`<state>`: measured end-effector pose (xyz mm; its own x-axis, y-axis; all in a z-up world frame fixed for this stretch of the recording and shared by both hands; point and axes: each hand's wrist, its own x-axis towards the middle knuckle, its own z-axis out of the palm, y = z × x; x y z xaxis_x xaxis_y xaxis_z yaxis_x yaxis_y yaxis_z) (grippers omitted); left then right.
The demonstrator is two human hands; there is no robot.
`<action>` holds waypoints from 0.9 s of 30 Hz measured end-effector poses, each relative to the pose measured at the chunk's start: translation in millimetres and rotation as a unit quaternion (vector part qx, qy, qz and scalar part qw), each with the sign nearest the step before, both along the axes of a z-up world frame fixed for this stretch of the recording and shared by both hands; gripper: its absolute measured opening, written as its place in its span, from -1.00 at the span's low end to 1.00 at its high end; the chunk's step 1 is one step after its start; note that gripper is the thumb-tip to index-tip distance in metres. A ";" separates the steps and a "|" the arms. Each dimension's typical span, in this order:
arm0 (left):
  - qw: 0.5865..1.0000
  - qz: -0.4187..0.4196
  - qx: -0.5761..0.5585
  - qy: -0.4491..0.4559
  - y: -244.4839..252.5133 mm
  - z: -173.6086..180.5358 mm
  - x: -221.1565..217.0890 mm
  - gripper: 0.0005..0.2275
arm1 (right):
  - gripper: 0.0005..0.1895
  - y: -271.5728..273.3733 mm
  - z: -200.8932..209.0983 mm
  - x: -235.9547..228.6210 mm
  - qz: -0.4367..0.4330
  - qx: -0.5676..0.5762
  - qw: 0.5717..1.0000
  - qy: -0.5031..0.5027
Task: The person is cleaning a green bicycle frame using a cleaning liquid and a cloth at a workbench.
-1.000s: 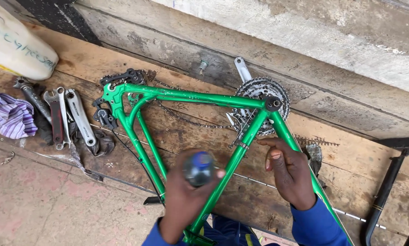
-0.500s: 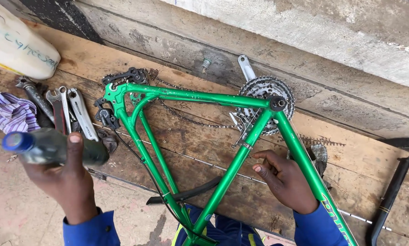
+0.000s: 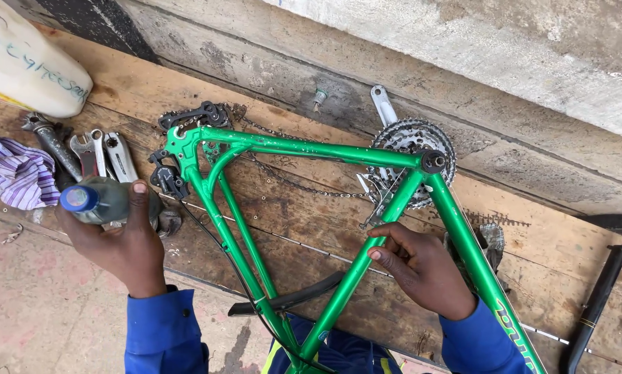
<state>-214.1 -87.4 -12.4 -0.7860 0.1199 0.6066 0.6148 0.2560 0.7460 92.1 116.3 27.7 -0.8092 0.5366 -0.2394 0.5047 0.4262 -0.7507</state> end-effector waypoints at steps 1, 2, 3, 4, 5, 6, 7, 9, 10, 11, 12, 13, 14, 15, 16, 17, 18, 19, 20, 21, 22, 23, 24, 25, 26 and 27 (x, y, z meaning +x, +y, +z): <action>1.000 0.001 0.000 0.000 -0.5 7.8 7.1 -0.64 | -0.67 -1.7 1.2 -5.1 0.001 0.000 1.000 0.000; 1.000 0.009 -0.018 0.017 -0.9 15.7 14.1 -0.65 | -0.67 -3.5 2.3 -10.2 0.016 0.006 1.000 0.021; 0.999 0.016 -0.035 0.034 -1.1 23.8 21.2 -0.65 | -0.68 -5.2 3.6 -15.2 0.031 0.013 0.999 0.042; 0.999 0.016 -0.034 0.034 -2.2 27.3 25.6 -0.65 | -0.68 -7.6 6.8 -20.7 0.031 0.014 0.999 0.042; 0.999 0.001 -0.015 0.034 -3.1 30.7 30.2 -0.64 | -0.66 -9.9 10.0 -26.0 0.038 0.005 0.998 0.040; 0.999 -0.015 0.004 0.034 -4.1 34.2 35.0 -0.62 | -0.64 -12.4 13.3 -30.9 0.045 -0.004 0.998 0.038; 0.999 -0.015 0.005 0.033 -4.4 37.0 39.9 -0.62 | -0.64 -13.6 13.9 -35.1 0.045 -0.004 0.998 0.037; 1.000 -0.007 -0.022 0.019 -6.1 42.5 49.1 -0.59 | -0.65 -16.6 14.7 -44.3 0.070 0.011 0.996 0.055; 1.000 -0.006 -0.021 0.020 -5.2 45.4 54.1 -0.59 | -0.65 -19.3 15.2 -50.1 0.071 0.011 0.996 0.055; 1.000 -0.023 -0.017 0.008 -4.4 48.3 58.8 -0.57 | -0.66 -22.2 15.6 -56.3 0.086 0.015 0.993 0.074; 0.999 -0.038 -0.012 -0.005 -3.8 50.7 63.8 -0.56 | -0.66 -24.9 16.0 -62.6 0.102 0.018 0.990 0.092; 0.999 -0.036 -0.011 -0.006 -2.7 52.1 66.9 -0.56 | -0.66 -28.9 17.2 -70.2 0.104 0.019 0.990 0.091; 0.999 -0.050 -0.018 -0.013 -2.9 53.6 70.1 -0.53 | -0.65 -32.8 18.0 -79.4 0.122 0.018 0.988 0.092; 0.997 -0.064 -0.025 -0.020 -3.9 55.1 72.4 -0.51 | -0.64 -37.9 18.7 -89.2 0.139 0.018 0.986 0.093; 0.998 -0.051 -0.026 -0.020 -3.5 56.4 76.5 -0.51 | -0.64 -40.5 18.7 -98.0 0.152 0.016 0.984 0.094; 0.996 -0.072 -0.023 -0.053 -3.8 57.6 79.6 -0.51 | -0.57 -44.3 18.7 -107.5 0.177 0.043 0.978 0.105; 0.992 -0.087 -0.022 -0.084 -6.5 59.6 81.9 -0.51 | -0.51 -49.8 17.9 -119.6 0.207 0.066 0.969 0.121; 0.994 -0.068 -0.025 -0.082 -7.3 60.3 83.8 -0.51 | -0.51 -54.3 17.6 -127.5 0.224 0.060 0.965 0.126; 0.990 -0.092 -0.022 -0.103 -8.4 60.5 84.7 -0.52 | -0.50 -58.8 16.5 -137.1 0.236 0.058 0.962 0.127; 0.985 -0.116 -0.019 -0.124 -9.4 60.6 84.8 -0.53 | -0.49 -64.0 15.5 -147.2 0.247 0.056 0.959 0.128; 0.988 -0.092 -0.022 -0.121 -12.2 61.2 81.7 -0.53 | -0.49 -67.9 13.0 -157.2 0.269 0.048 0.952 0.134; 0.988 -0.082 -0.006 -0.132 -14.6 61.7 78.1 -0.54 | -0.52 -71.9 10.4 -167.4 0.271 0.065 0.951 0.133; 0.987 -0.078 0.014 -0.143 -14.3 61.0 74.0 -0.54 | -0.54 -73.8 8.0 -176.6 0.268 0.088 0.950 0.131; 0.988 -0.059 0.014 -0.139 -18.6 58.1 65.6 -0.54 | -0.54 -77.0 7.7 -190.5 0.286 0.084 0.945 0.136; 0.987 -0.051 0.018 -0.150 -21.7 55.8 57.7 -0.52 | -0.49 -79.7 8.3 -202.1 0.287 0.104 0.942 0.139; 0.986 -0.044 0.023 -0.161 -24.0 53.6 50.2 -0.50 | -0.42 -81.7 9.1 -213.3 0.287 0.123 0.939 0.142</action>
<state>-163.9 -111.4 41.2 -0.9265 0.1749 0.3333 0.3623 0.1745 0.9156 -121.2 34.6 36.7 -0.9946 0.0027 0.1041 -0.0674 0.7453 -0.6633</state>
